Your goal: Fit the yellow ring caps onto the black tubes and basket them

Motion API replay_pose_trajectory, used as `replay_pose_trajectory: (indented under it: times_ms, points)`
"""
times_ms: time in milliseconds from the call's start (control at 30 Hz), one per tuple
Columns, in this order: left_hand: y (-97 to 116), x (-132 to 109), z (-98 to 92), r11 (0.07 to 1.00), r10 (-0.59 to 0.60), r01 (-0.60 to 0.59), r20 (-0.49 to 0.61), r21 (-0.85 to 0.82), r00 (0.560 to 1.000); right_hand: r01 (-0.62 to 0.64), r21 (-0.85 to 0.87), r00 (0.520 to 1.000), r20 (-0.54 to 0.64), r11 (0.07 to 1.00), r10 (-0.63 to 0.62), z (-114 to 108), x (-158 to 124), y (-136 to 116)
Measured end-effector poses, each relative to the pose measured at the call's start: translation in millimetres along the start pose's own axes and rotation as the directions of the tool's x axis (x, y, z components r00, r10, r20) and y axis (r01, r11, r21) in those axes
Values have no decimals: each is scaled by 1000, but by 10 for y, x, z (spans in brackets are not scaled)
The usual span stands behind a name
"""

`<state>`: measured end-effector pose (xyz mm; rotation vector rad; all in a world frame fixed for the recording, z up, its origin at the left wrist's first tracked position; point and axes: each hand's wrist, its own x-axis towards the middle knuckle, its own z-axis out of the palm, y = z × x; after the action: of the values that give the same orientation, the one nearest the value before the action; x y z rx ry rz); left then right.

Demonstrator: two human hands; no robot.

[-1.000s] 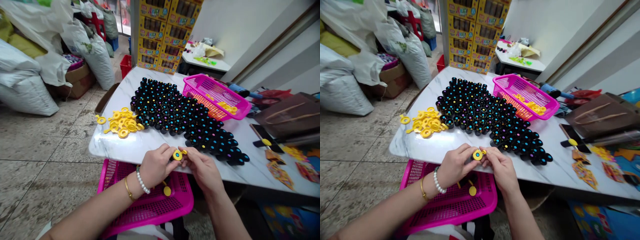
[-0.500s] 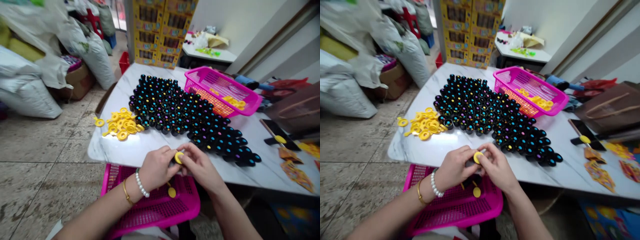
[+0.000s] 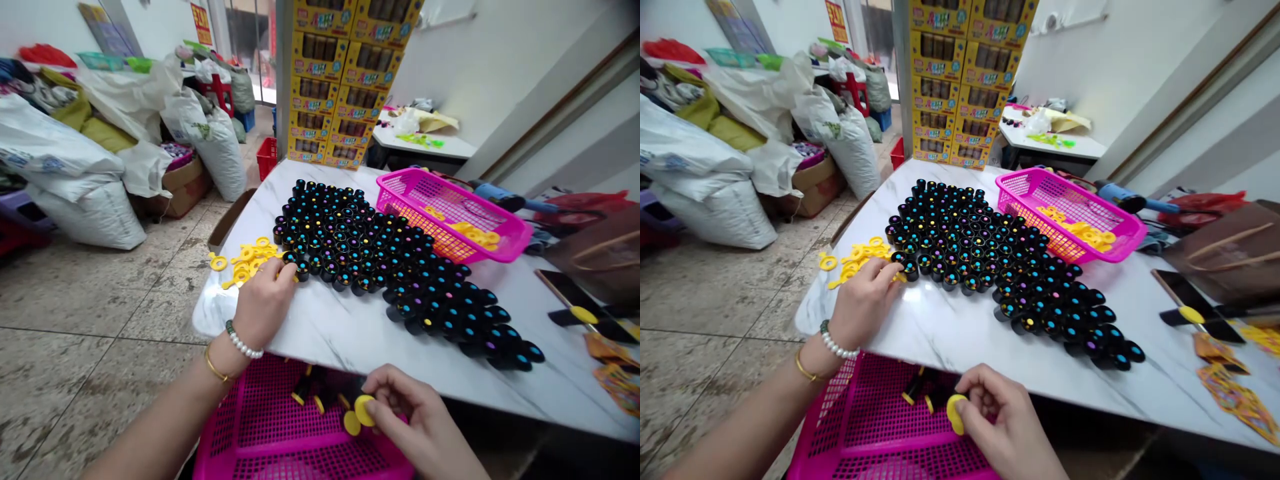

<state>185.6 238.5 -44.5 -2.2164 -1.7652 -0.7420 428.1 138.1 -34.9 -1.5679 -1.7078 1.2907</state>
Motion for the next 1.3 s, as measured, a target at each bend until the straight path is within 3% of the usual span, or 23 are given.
replay_pose_trajectory:
  times_ms: [133, 267, 533, 667, 767, 867, 933, 1000, 1067, 1133, 1233, 1300]
  points:
    - [-10, -14, 43, 1000, 5, -5, -19, 9, 1000, 172, -188, 984, -3, 967, -176, 64, 45, 127]
    - [-23, -30, 63, 999, 7, -9, -34, -43, 999, 328, -295, 933, -52, 898, -357, 153, 23, 246]
    - [-19, 14, 125, 994, 54, -56, -21, -99, 998, 401, -313, 895, -64, 861, -441, 176, 38, 236]
    - [16, -71, 9, 972, 84, -95, -62, -214, 995, 393, -227, 906, -73, 891, -418, 204, 28, 136]
    - [151, -202, -161, 896, 0, -52, -117, -440, 993, 279, -21, 942, -185, 960, -278, 250, 35, 39]
    - [337, -312, -247, 726, -143, 94, -16, -681, 990, 131, 285, 969, -239, 949, -62, 311, 136, -76]
    - [421, -337, -222, 639, -163, 172, 87, -750, 983, 82, 398, 985, -173, 914, -13, 344, 251, -152]
    - [435, -317, -162, 608, -143, 206, 149, -766, 978, 61, 422, 992, -127, 905, -8, 356, 368, -211]
    - [384, -259, -110, 623, -143, 201, 143, -756, 979, 67, 389, 987, -160, 919, -5, 339, 456, -242]
    - [301, -183, -82, 691, -171, 171, 71, -703, 983, 111, 288, 967, -253, 951, -36, 303, 503, -240]
    - [191, -78, -56, 827, -184, 117, -68, -549, 981, 190, 12, 917, -359, 982, -173, 267, 507, -204]
    - [155, -39, -27, 881, -168, 97, -114, -462, 979, 248, -170, 872, -389, 954, -297, 287, 486, -180]
